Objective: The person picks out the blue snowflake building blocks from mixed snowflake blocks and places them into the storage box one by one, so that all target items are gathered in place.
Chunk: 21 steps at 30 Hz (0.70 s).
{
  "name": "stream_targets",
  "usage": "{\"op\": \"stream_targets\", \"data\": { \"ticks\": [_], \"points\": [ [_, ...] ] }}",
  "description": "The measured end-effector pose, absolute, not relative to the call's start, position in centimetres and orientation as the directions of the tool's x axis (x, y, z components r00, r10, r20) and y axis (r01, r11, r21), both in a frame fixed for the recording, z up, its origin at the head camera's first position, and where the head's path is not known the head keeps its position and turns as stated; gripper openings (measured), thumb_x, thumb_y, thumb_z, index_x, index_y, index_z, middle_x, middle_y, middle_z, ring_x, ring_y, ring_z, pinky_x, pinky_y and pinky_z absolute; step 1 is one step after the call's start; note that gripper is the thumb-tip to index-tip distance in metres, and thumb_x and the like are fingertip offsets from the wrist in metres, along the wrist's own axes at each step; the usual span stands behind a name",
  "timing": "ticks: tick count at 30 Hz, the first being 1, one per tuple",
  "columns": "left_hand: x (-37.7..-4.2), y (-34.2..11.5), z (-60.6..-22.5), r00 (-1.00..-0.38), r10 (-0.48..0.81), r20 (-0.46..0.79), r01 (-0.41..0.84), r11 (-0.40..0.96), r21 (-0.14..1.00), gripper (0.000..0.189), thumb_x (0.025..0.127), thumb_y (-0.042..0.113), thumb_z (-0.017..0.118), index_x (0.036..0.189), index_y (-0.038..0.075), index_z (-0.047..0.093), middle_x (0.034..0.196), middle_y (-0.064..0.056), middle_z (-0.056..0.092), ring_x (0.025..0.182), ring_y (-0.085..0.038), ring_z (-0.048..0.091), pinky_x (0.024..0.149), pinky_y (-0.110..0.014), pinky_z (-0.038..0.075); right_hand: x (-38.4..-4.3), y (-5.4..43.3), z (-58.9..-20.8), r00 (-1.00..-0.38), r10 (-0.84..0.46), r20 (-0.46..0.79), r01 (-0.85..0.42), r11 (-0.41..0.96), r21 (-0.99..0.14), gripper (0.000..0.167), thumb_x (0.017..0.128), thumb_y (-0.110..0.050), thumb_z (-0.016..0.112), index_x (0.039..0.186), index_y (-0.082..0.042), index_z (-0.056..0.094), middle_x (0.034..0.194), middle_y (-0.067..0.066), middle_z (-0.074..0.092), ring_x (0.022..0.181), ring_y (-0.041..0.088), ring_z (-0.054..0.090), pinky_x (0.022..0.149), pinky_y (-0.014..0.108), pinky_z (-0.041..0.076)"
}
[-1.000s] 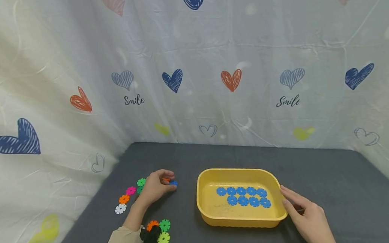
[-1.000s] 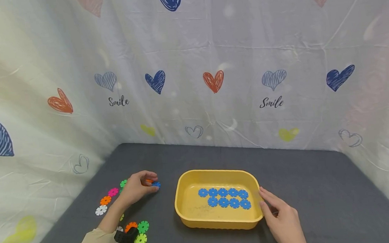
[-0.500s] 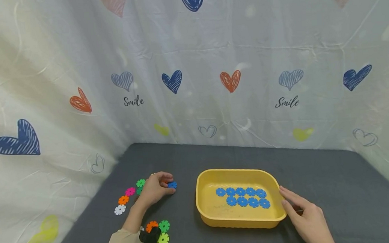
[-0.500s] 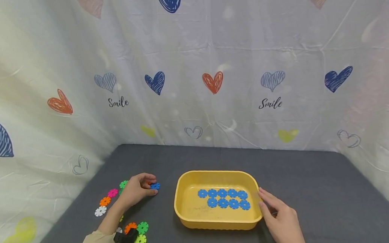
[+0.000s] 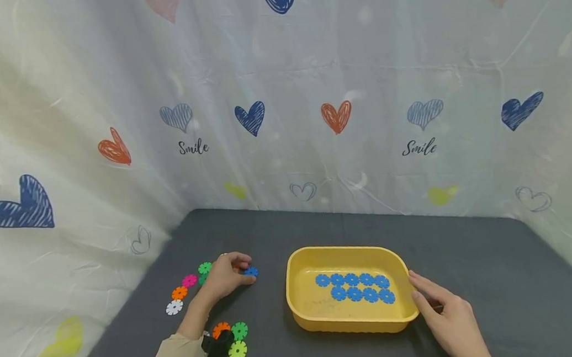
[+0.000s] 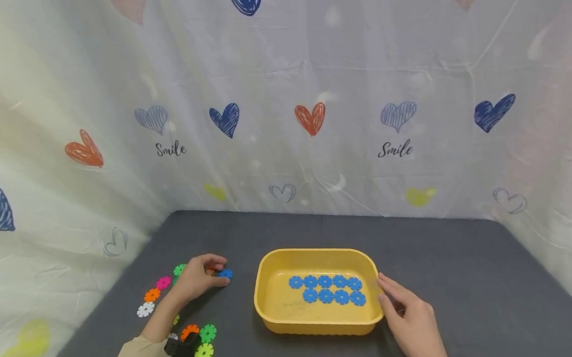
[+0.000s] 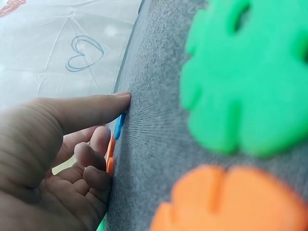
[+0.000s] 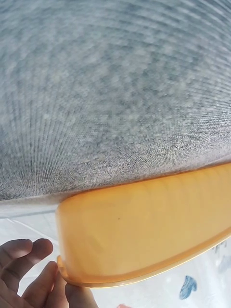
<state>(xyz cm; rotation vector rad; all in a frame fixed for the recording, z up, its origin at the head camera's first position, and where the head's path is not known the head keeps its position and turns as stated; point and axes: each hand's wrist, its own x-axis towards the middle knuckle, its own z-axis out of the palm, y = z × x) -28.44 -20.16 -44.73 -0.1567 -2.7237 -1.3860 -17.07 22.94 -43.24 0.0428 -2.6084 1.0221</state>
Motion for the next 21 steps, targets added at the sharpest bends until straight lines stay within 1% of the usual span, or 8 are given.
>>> {"op": "stream_targets", "data": {
  "ticks": [3, 5, 7, 10, 12, 21],
  "points": [
    [-28.53, -20.21, -44.81, -0.992, 0.057, 0.111, 0.123, 0.583, 0.803, 0.042, 0.075, 0.005, 0.085, 0.114, 0.003, 0.069, 0.101, -0.003, 0.067, 0.091, -0.020, 0.061, 0.082, -0.040, 0.050, -17.06, 22.91, -43.10, -0.946, 0.089, 0.311, -0.146, 0.740, -0.657, 0.040, 0.099, -0.030, 0.062, 0.136, -0.013, 0.062, 0.138, 0.005, 0.056, 0.108, 0.029, 0.063, 0.069, 0.024, 0.052],
    [-28.61, -20.18, -44.84, -0.992, 0.064, 0.109, 0.126, 0.577, 0.807, 0.042, 0.075, 0.004, 0.085, 0.114, 0.003, 0.070, 0.102, -0.002, 0.068, 0.092, -0.019, 0.062, 0.082, -0.038, 0.050, -17.04, 22.90, -43.05, -0.948, 0.090, 0.305, -0.141, 0.742, -0.656, 0.040, 0.099, -0.030, 0.061, 0.136, -0.013, 0.062, 0.138, 0.005, 0.055, 0.107, 0.028, 0.064, 0.069, 0.024, 0.052],
    [-28.58, -20.12, -44.80, -0.991, 0.075, 0.108, 0.132, 0.574, 0.808, 0.041, 0.074, 0.003, 0.086, 0.112, 0.003, 0.071, 0.100, -0.002, 0.069, 0.087, -0.018, 0.061, 0.077, -0.036, 0.050, -17.01, 22.89, -43.02, -0.948, 0.091, 0.305, -0.138, 0.745, -0.653, 0.040, 0.099, -0.030, 0.061, 0.136, -0.013, 0.062, 0.138, 0.006, 0.055, 0.106, 0.028, 0.064, 0.069, 0.024, 0.052],
    [-28.50, -20.06, -44.71, -0.990, 0.088, 0.110, 0.141, 0.577, 0.805, 0.039, 0.074, 0.002, 0.086, 0.109, 0.004, 0.071, 0.096, -0.001, 0.068, 0.077, -0.018, 0.056, 0.070, -0.033, 0.047, -16.99, 22.87, -42.98, -0.950, 0.090, 0.299, -0.135, 0.745, -0.654, 0.041, 0.100, -0.031, 0.061, 0.136, -0.012, 0.062, 0.138, 0.006, 0.055, 0.106, 0.029, 0.064, 0.070, 0.024, 0.052],
    [-28.40, -20.07, -44.66, -0.989, 0.098, 0.112, 0.148, 0.582, 0.800, 0.038, 0.073, 0.002, 0.086, 0.108, 0.004, 0.071, 0.094, -0.001, 0.066, 0.074, -0.018, 0.053, 0.067, -0.032, 0.045, -16.99, 22.90, -42.98, -0.952, 0.087, 0.293, -0.134, 0.743, -0.656, 0.041, 0.100, -0.032, 0.061, 0.136, -0.012, 0.061, 0.139, 0.007, 0.055, 0.108, 0.029, 0.063, 0.070, 0.024, 0.052],
    [-28.40, -20.69, -44.65, -0.968, 0.210, 0.136, 0.236, 0.578, 0.782, 0.035, 0.076, 0.006, 0.085, 0.109, 0.007, 0.072, 0.093, -0.001, 0.061, 0.081, -0.018, 0.055, 0.073, -0.033, 0.049, -16.96, 22.92, -42.93, -0.951, 0.086, 0.298, -0.138, 0.743, -0.655, 0.042, 0.100, -0.032, 0.061, 0.136, -0.011, 0.062, 0.138, 0.008, 0.055, 0.108, 0.030, 0.063, 0.070, 0.025, 0.053]
  ]
}}
